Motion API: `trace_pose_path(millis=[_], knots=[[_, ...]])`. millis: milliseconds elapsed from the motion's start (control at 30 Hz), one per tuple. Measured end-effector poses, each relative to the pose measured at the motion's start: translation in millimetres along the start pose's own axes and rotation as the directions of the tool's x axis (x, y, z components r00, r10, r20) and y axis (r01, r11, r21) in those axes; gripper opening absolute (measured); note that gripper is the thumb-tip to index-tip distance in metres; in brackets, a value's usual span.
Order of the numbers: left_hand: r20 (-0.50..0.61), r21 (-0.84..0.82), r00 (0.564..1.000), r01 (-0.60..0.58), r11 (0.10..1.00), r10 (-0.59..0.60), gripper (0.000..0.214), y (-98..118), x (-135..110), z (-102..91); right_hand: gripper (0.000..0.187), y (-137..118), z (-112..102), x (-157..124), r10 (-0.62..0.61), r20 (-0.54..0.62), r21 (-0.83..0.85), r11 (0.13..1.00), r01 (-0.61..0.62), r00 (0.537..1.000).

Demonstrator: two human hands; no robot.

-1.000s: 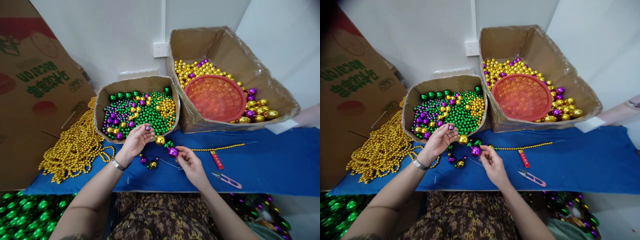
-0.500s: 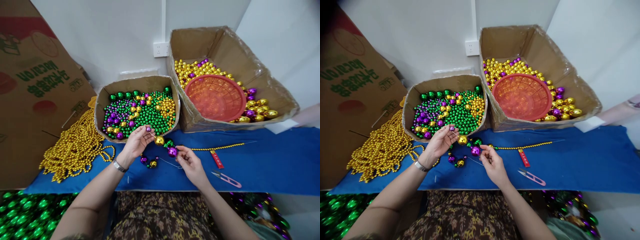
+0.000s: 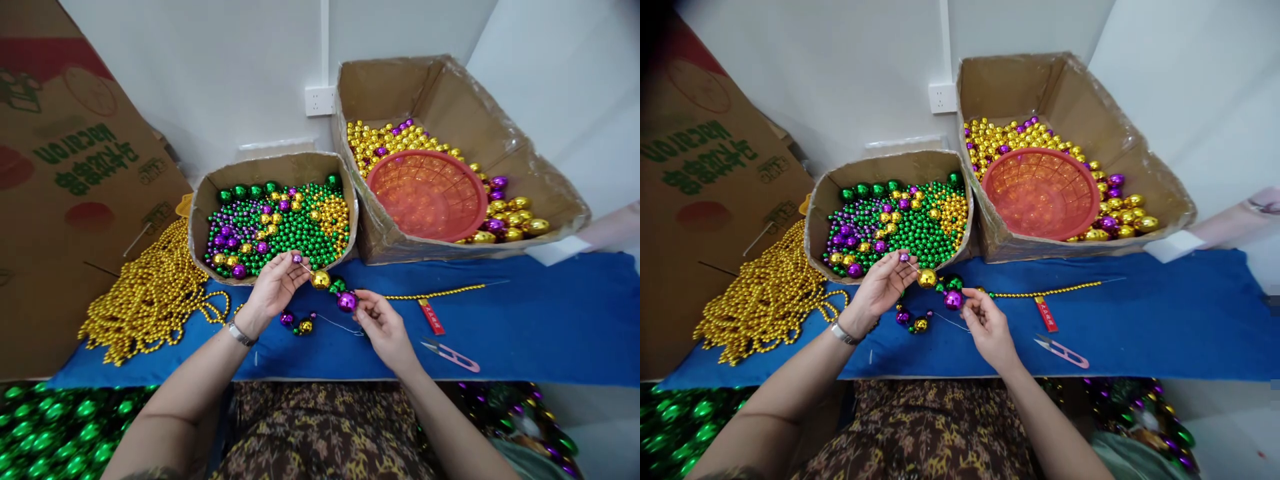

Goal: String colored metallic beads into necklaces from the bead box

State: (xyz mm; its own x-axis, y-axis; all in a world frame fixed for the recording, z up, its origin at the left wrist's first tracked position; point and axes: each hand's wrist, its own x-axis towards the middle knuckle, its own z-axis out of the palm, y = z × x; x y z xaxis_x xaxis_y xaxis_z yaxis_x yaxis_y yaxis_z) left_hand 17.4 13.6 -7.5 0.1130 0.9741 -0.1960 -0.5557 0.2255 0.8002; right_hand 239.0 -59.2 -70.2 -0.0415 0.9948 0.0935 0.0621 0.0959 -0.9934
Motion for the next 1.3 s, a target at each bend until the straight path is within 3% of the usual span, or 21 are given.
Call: trace_pose_path(millis=[100,233,367,467,667,800,933,1067,1200,1300], knots=[[0.004,0.093,0.998,-0.068,0.993,0.067,0.023,-5,-3,1.2,0.032,2,2,-1,-0.038,-0.016,-0.088,0.995,0.037,0.999],[0.036,0.324,0.982,-0.188,0.927,0.186,0.023,-23,-9,-0.1,0.032,15,7,-3,-0.099,-0.005,-0.336,0.937,0.092,0.995],[0.134,0.547,0.955,-0.294,0.784,0.265,0.015,-40,-15,-0.2,0.044,28,2,-4,-0.1,0.083,-0.626,0.769,0.13,0.992],[0.205,0.604,0.933,-0.359,0.712,0.297,0.009,-42,-19,6.0,0.048,21,-9,-2,-0.037,0.139,-0.747,0.652,0.129,0.99],[0.269,0.581,0.922,-0.387,0.716,0.28,0.007,-25,-22,35.4,0.033,-19,-14,20,-0.209,0.166,-0.532,0.804,0.265,0.964],[0.267,0.501,0.912,-0.408,0.763,0.313,0.008,-9,-21,55.0,0.028,-20,-4,28,-0.156,0.248,-0.418,0.873,0.251,0.956],[0.227,0.395,0.897,-0.442,0.806,0.38,0.01,-3,-18,62.1,0.028,-20,-9,29,-0.113,0.234,-0.388,0.9,0.199,0.966],[0.155,0.286,0.9,-0.436,0.853,0.408,0.02,-20,-21,59.8,0.026,-58,-23,34,-0.18,0.139,-0.291,0.932,0.214,0.974],[0.335,0.443,0.91,-0.381,0.812,0.245,0.031,-56,-33,51.7,0.026,-121,-30,37,-0.3,0.077,-0.143,0.941,0.308,0.951],[0.438,0.609,0.887,-0.411,0.678,0.145,0.053,-86,-38,38.6,0.028,-156,-33,35,-0.367,-0.015,-0.123,0.924,0.362,0.93]])
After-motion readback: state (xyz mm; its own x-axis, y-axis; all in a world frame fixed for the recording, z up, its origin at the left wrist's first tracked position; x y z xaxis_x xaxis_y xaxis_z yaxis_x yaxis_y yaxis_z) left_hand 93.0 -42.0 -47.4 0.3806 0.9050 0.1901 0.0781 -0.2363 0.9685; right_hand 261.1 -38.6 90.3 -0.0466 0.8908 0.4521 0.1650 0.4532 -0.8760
